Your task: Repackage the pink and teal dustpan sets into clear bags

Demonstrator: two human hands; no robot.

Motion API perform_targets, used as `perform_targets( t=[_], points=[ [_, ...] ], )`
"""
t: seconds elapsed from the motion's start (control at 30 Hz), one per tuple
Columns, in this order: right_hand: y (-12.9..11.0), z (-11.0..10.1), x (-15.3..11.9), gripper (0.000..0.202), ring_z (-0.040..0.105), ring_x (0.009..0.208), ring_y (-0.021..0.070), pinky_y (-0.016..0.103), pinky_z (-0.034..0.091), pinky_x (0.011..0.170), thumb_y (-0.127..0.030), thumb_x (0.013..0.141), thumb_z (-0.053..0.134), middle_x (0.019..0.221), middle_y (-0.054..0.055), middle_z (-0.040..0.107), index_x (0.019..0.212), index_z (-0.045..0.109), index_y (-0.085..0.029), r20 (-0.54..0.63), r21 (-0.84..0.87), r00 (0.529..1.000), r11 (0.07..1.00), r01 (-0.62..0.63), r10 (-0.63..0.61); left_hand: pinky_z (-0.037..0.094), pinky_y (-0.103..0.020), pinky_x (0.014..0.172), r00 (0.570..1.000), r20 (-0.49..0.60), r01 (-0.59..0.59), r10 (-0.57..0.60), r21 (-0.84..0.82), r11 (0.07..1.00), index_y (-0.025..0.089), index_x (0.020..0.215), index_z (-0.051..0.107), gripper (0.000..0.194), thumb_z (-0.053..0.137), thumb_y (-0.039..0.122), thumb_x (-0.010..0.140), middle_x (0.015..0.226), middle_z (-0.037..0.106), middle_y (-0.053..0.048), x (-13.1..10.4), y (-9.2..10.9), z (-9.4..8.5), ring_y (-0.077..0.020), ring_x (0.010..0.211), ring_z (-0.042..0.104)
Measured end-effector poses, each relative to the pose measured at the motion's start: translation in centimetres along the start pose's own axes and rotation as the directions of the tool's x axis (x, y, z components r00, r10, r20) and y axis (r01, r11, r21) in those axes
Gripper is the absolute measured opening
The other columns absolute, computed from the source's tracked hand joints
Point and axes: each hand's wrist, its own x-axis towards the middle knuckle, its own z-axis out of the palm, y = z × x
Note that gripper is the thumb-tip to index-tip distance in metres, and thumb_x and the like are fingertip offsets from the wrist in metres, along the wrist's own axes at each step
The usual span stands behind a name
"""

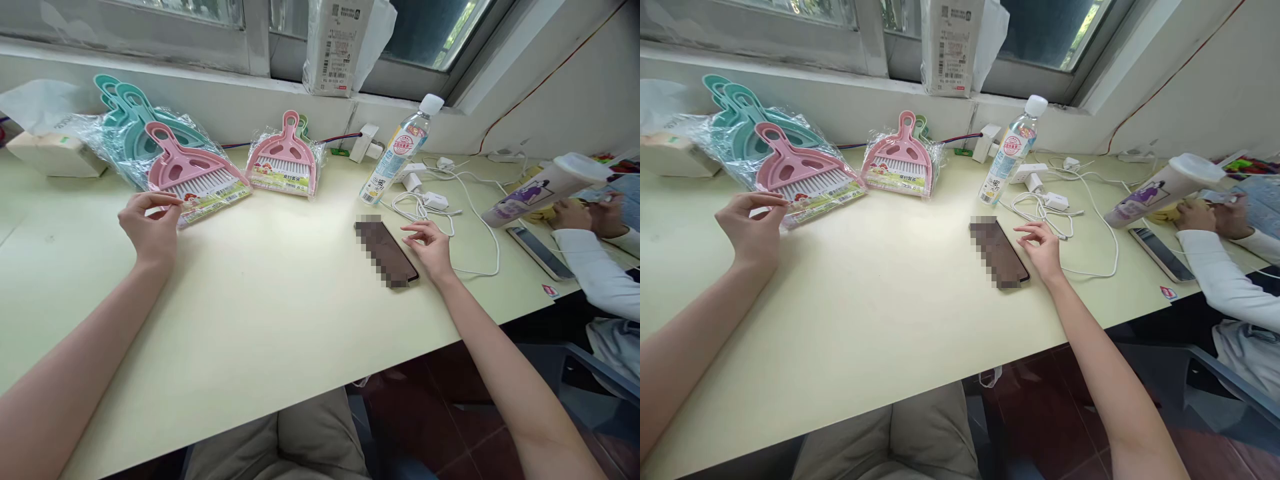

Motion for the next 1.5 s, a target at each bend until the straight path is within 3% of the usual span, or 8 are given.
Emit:
perform_targets(
  t=[0.23,0.33,0.5,0.67,0.8,1.2,1.37,1.5],
  points=[
    [0.8,2.0,3.6,0.024,0.06,0.068,0.0107,0.037,0.055,0.081,-0.025,0.067,0.075,0.109,0.003,0.063,0.092,0.077,-0.026,-0.033,0.019,0.999,1.0,0.013,-0.013,0.053,-0.022,0.069,1.0,-0.004,0.002,-0.002,-0.08,0.997,0.015,0.075,0.077,0.01,0.071,0.011,0.067,0.081,0.07,-0.003,0.2,-0.3,0.0,-0.0141,0.083,0.069],
    [0.6,2.9,4.8,0.023,0.062,0.079,0.0146,0.036,0.055,0.081,-0.026,0.069,0.073,0.106,0.003,0.064,0.092,0.076,-0.027,-0.045,0.058,0.997,0.997,0.06,-0.057,0.053,-0.023,0.068,1.0,-0.005,0.007,-0.007,-0.078,0.997,0.016,0.075,0.077,0.01,0.071,0.012,0.067,0.081,0.071,-0.003,0.2,-0.5,-0.1,-0.0146,0.083,0.069],
    [-0.3,2.7,4.4,0.016,0.06,0.112,0.0226,0.038,0.054,0.09,-0.025,0.079,0.062,0.11,0.005,0.064,0.086,0.076,-0.028,0.005,0.05,0.993,0.991,0.122,-0.122,0.053,-0.023,0.068,1.0,-0.013,0.01,-0.011,-0.076,0.997,0.016,0.074,0.077,0.011,0.069,0.011,0.067,0.08,0.071,-0.003,0.1,-0.3,0.0,-0.0151,0.083,0.069],
    [-0.6,2.5,4.0,0.026,0.061,0.108,0.0219,0.042,0.052,0.096,-0.016,0.076,0.056,0.113,0.005,0.063,0.081,0.078,-0.029,0.081,0.025,0.988,0.991,0.13,-0.131,0.053,-0.023,0.067,1.0,-0.02,0.008,-0.009,-0.065,0.998,0.015,0.073,0.076,0.013,0.067,0.007,0.067,0.078,0.07,-0.003,0.1,-0.2,0.1,-0.0149,0.082,0.069],
    [-0.6,2.8,4.0,0.035,0.062,0.104,0.0206,0.04,0.053,0.091,-0.011,0.075,0.051,0.116,0.004,0.063,0.082,0.08,-0.029,0.146,0.007,0.979,0.989,0.145,-0.145,0.053,-0.023,0.067,1.0,-0.026,-0.006,0.004,-0.07,0.998,0.016,0.074,0.076,0.015,0.065,0.007,0.068,0.078,0.07,-0.002,0.1,-0.4,0.1,-0.0147,0.081,0.069],
    [-0.2,2.6,4.1,0.044,0.061,0.107,0.0206,0.04,0.051,0.097,-0.008,0.071,0.046,0.119,0.002,0.064,0.081,0.081,-0.033,0.195,0.005,0.965,0.984,0.178,-0.176,0.052,-0.024,0.066,1.0,-0.028,-0.013,0.011,-0.087,0.996,0.015,0.074,0.077,0.018,0.062,0.006,0.068,0.074,0.07,-0.002,0.2,-0.5,0.1,-0.0143,0.077,0.068],
    [-0.3,2.6,4.1,0.036,0.06,0.118,0.0233,0.04,0.051,0.099,-0.016,0.08,0.05,0.122,0.003,0.065,0.093,0.079,-0.032,0.218,-0.011,0.965,0.988,0.151,-0.145,0.05,-0.023,0.065,1.0,-0.027,-0.013,0.01,-0.093,0.996,0.015,0.073,0.076,0.019,0.061,0.006,0.068,0.072,0.07,-0.002,0.1,-0.4,0.2,-0.0134,0.076,0.068],
    [-0.6,2.9,3.9,0.034,0.058,0.124,0.024,0.043,0.048,0.105,-0.043,0.093,0.051,0.131,0.004,0.067,0.12,0.069,-0.032,0.263,0.018,0.962,0.997,0.069,-0.071,0.052,-0.024,0.067,1.0,-0.018,0.004,-0.005,-0.08,0.997,0.015,0.073,0.076,0.015,0.062,0.009,0.069,0.073,0.07,-0.002,0.0,-0.1,0.1,-0.0139,0.077,0.068]
  ],
)
